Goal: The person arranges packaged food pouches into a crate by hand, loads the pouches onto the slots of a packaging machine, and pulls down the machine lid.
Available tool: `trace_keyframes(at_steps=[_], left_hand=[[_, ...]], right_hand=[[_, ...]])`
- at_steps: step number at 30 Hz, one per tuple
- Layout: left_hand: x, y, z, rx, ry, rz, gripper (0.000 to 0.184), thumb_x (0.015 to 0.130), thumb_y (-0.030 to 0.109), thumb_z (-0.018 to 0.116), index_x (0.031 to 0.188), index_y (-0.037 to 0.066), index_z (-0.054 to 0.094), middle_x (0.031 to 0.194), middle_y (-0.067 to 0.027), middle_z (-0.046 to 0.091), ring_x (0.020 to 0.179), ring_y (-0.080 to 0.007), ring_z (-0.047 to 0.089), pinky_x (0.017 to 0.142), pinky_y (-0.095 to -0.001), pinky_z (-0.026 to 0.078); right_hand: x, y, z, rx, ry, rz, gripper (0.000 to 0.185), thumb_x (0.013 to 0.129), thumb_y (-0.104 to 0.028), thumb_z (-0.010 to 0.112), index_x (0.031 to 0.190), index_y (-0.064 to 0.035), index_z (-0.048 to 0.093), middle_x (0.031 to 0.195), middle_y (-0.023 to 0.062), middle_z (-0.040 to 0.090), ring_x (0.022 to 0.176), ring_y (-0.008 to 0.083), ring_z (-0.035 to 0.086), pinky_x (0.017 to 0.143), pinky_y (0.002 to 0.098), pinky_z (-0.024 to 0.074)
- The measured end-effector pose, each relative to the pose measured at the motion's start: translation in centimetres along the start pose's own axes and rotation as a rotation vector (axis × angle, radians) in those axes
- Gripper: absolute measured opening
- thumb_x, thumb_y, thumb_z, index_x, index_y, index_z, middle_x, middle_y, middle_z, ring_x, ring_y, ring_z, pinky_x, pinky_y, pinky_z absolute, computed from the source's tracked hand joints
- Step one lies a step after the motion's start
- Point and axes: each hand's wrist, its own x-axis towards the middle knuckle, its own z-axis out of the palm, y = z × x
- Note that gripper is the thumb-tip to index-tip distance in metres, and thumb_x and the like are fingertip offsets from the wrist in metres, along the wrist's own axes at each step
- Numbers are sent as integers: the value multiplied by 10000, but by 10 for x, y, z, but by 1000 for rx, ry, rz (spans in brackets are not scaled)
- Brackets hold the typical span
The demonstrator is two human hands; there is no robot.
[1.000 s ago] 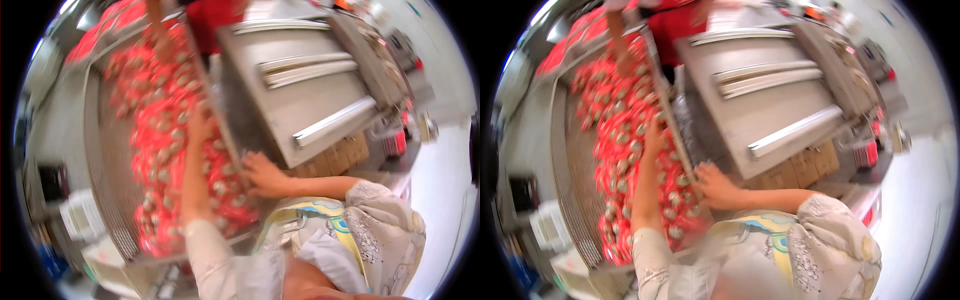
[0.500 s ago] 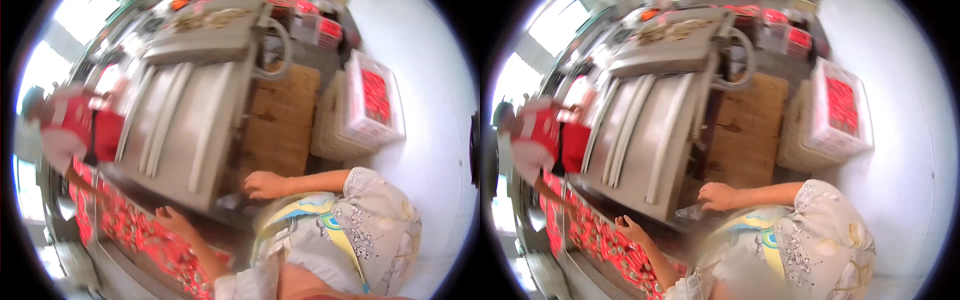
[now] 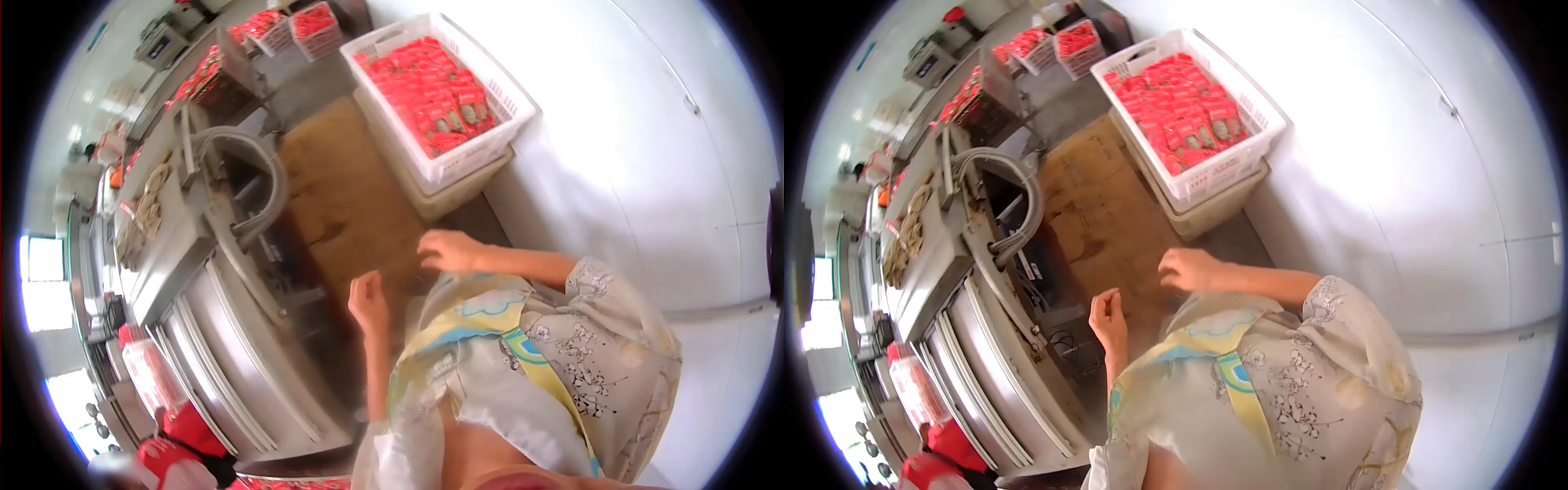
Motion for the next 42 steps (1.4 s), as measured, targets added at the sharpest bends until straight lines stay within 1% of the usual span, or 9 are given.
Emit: trace_keyframes(at_steps=[7,12,19,22,24,28,33,37,42], left_hand=[[128,33,80,-97,-164,62,108,835,19,636,942,26,645,884,-114,647,786,-231,622,645,-309,490],[244,91,164,-14,-315,258,182,836,57,653,1013,23,630,908,-82,644,812,-182,607,715,-280,483],[351,92,314,739,-871,559,633,733,363,745,1240,65,511,1044,-110,643,1076,-297,545,974,-488,363],[370,113,359,1113,-1199,443,871,622,528,777,1298,75,463,1105,-87,627,1089,-289,540,1016,-496,306],[352,77,386,1397,-1156,549,929,564,581,784,1285,75,487,1108,-82,628,1110,-274,532,1020,-465,299],[350,63,401,1429,-1207,569,602,626,411,743,1114,92,593,1034,-64,657,1011,-242,589,884,-401,382],[366,66,407,1205,-1306,560,144,735,130,681,874,114,717,925,-65,695,848,-219,674,675,-337,502],[383,93,378,918,-1355,537,170,705,63,655,871,78,689,880,-141,679,799,-276,679,641,-379,534],[382,80,379,771,-1235,445,252,725,57,638,976,36,657,961,-162,653,830,-300,673,686,-408,546]], right_hand=[[24,63,-143,119,652,91,223,837,-152,676,1013,-25,624,1056,115,630,894,237,642,758,333,513],[72,153,-249,138,769,340,224,840,-190,676,998,-34,643,858,104,673,803,215,659,713,322,511],[175,269,-280,-405,-159,508,300,792,-279,691,967,-39,651,886,133,682,845,263,670,717,393,517],[204,286,-279,-431,-378,484,349,751,-295,716,985,-44,654,904,126,686,858,286,672,728,399,526],[210,311,-258,-369,-326,482,362,726,-304,732,962,-39,662,914,122,688,863,297,672,724,400,531],[231,312,-244,-219,-555,587,341,691,-302,750,894,-37,683,928,130,689,889,315,668,720,402,538],[217,330,-255,-296,-290,470,230,756,-255,675,851,-46,691,899,167,676,850,333,663,686,433,530],[191,305,-313,-200,-280,657,188,796,-198,619,868,-38,684,869,193,661,842,353,649,694,456,515],[179,297,-352,-352,95,745,197,819,-179,595,886,-1,645,1031,208,622,933,344,625,769,456,499]])
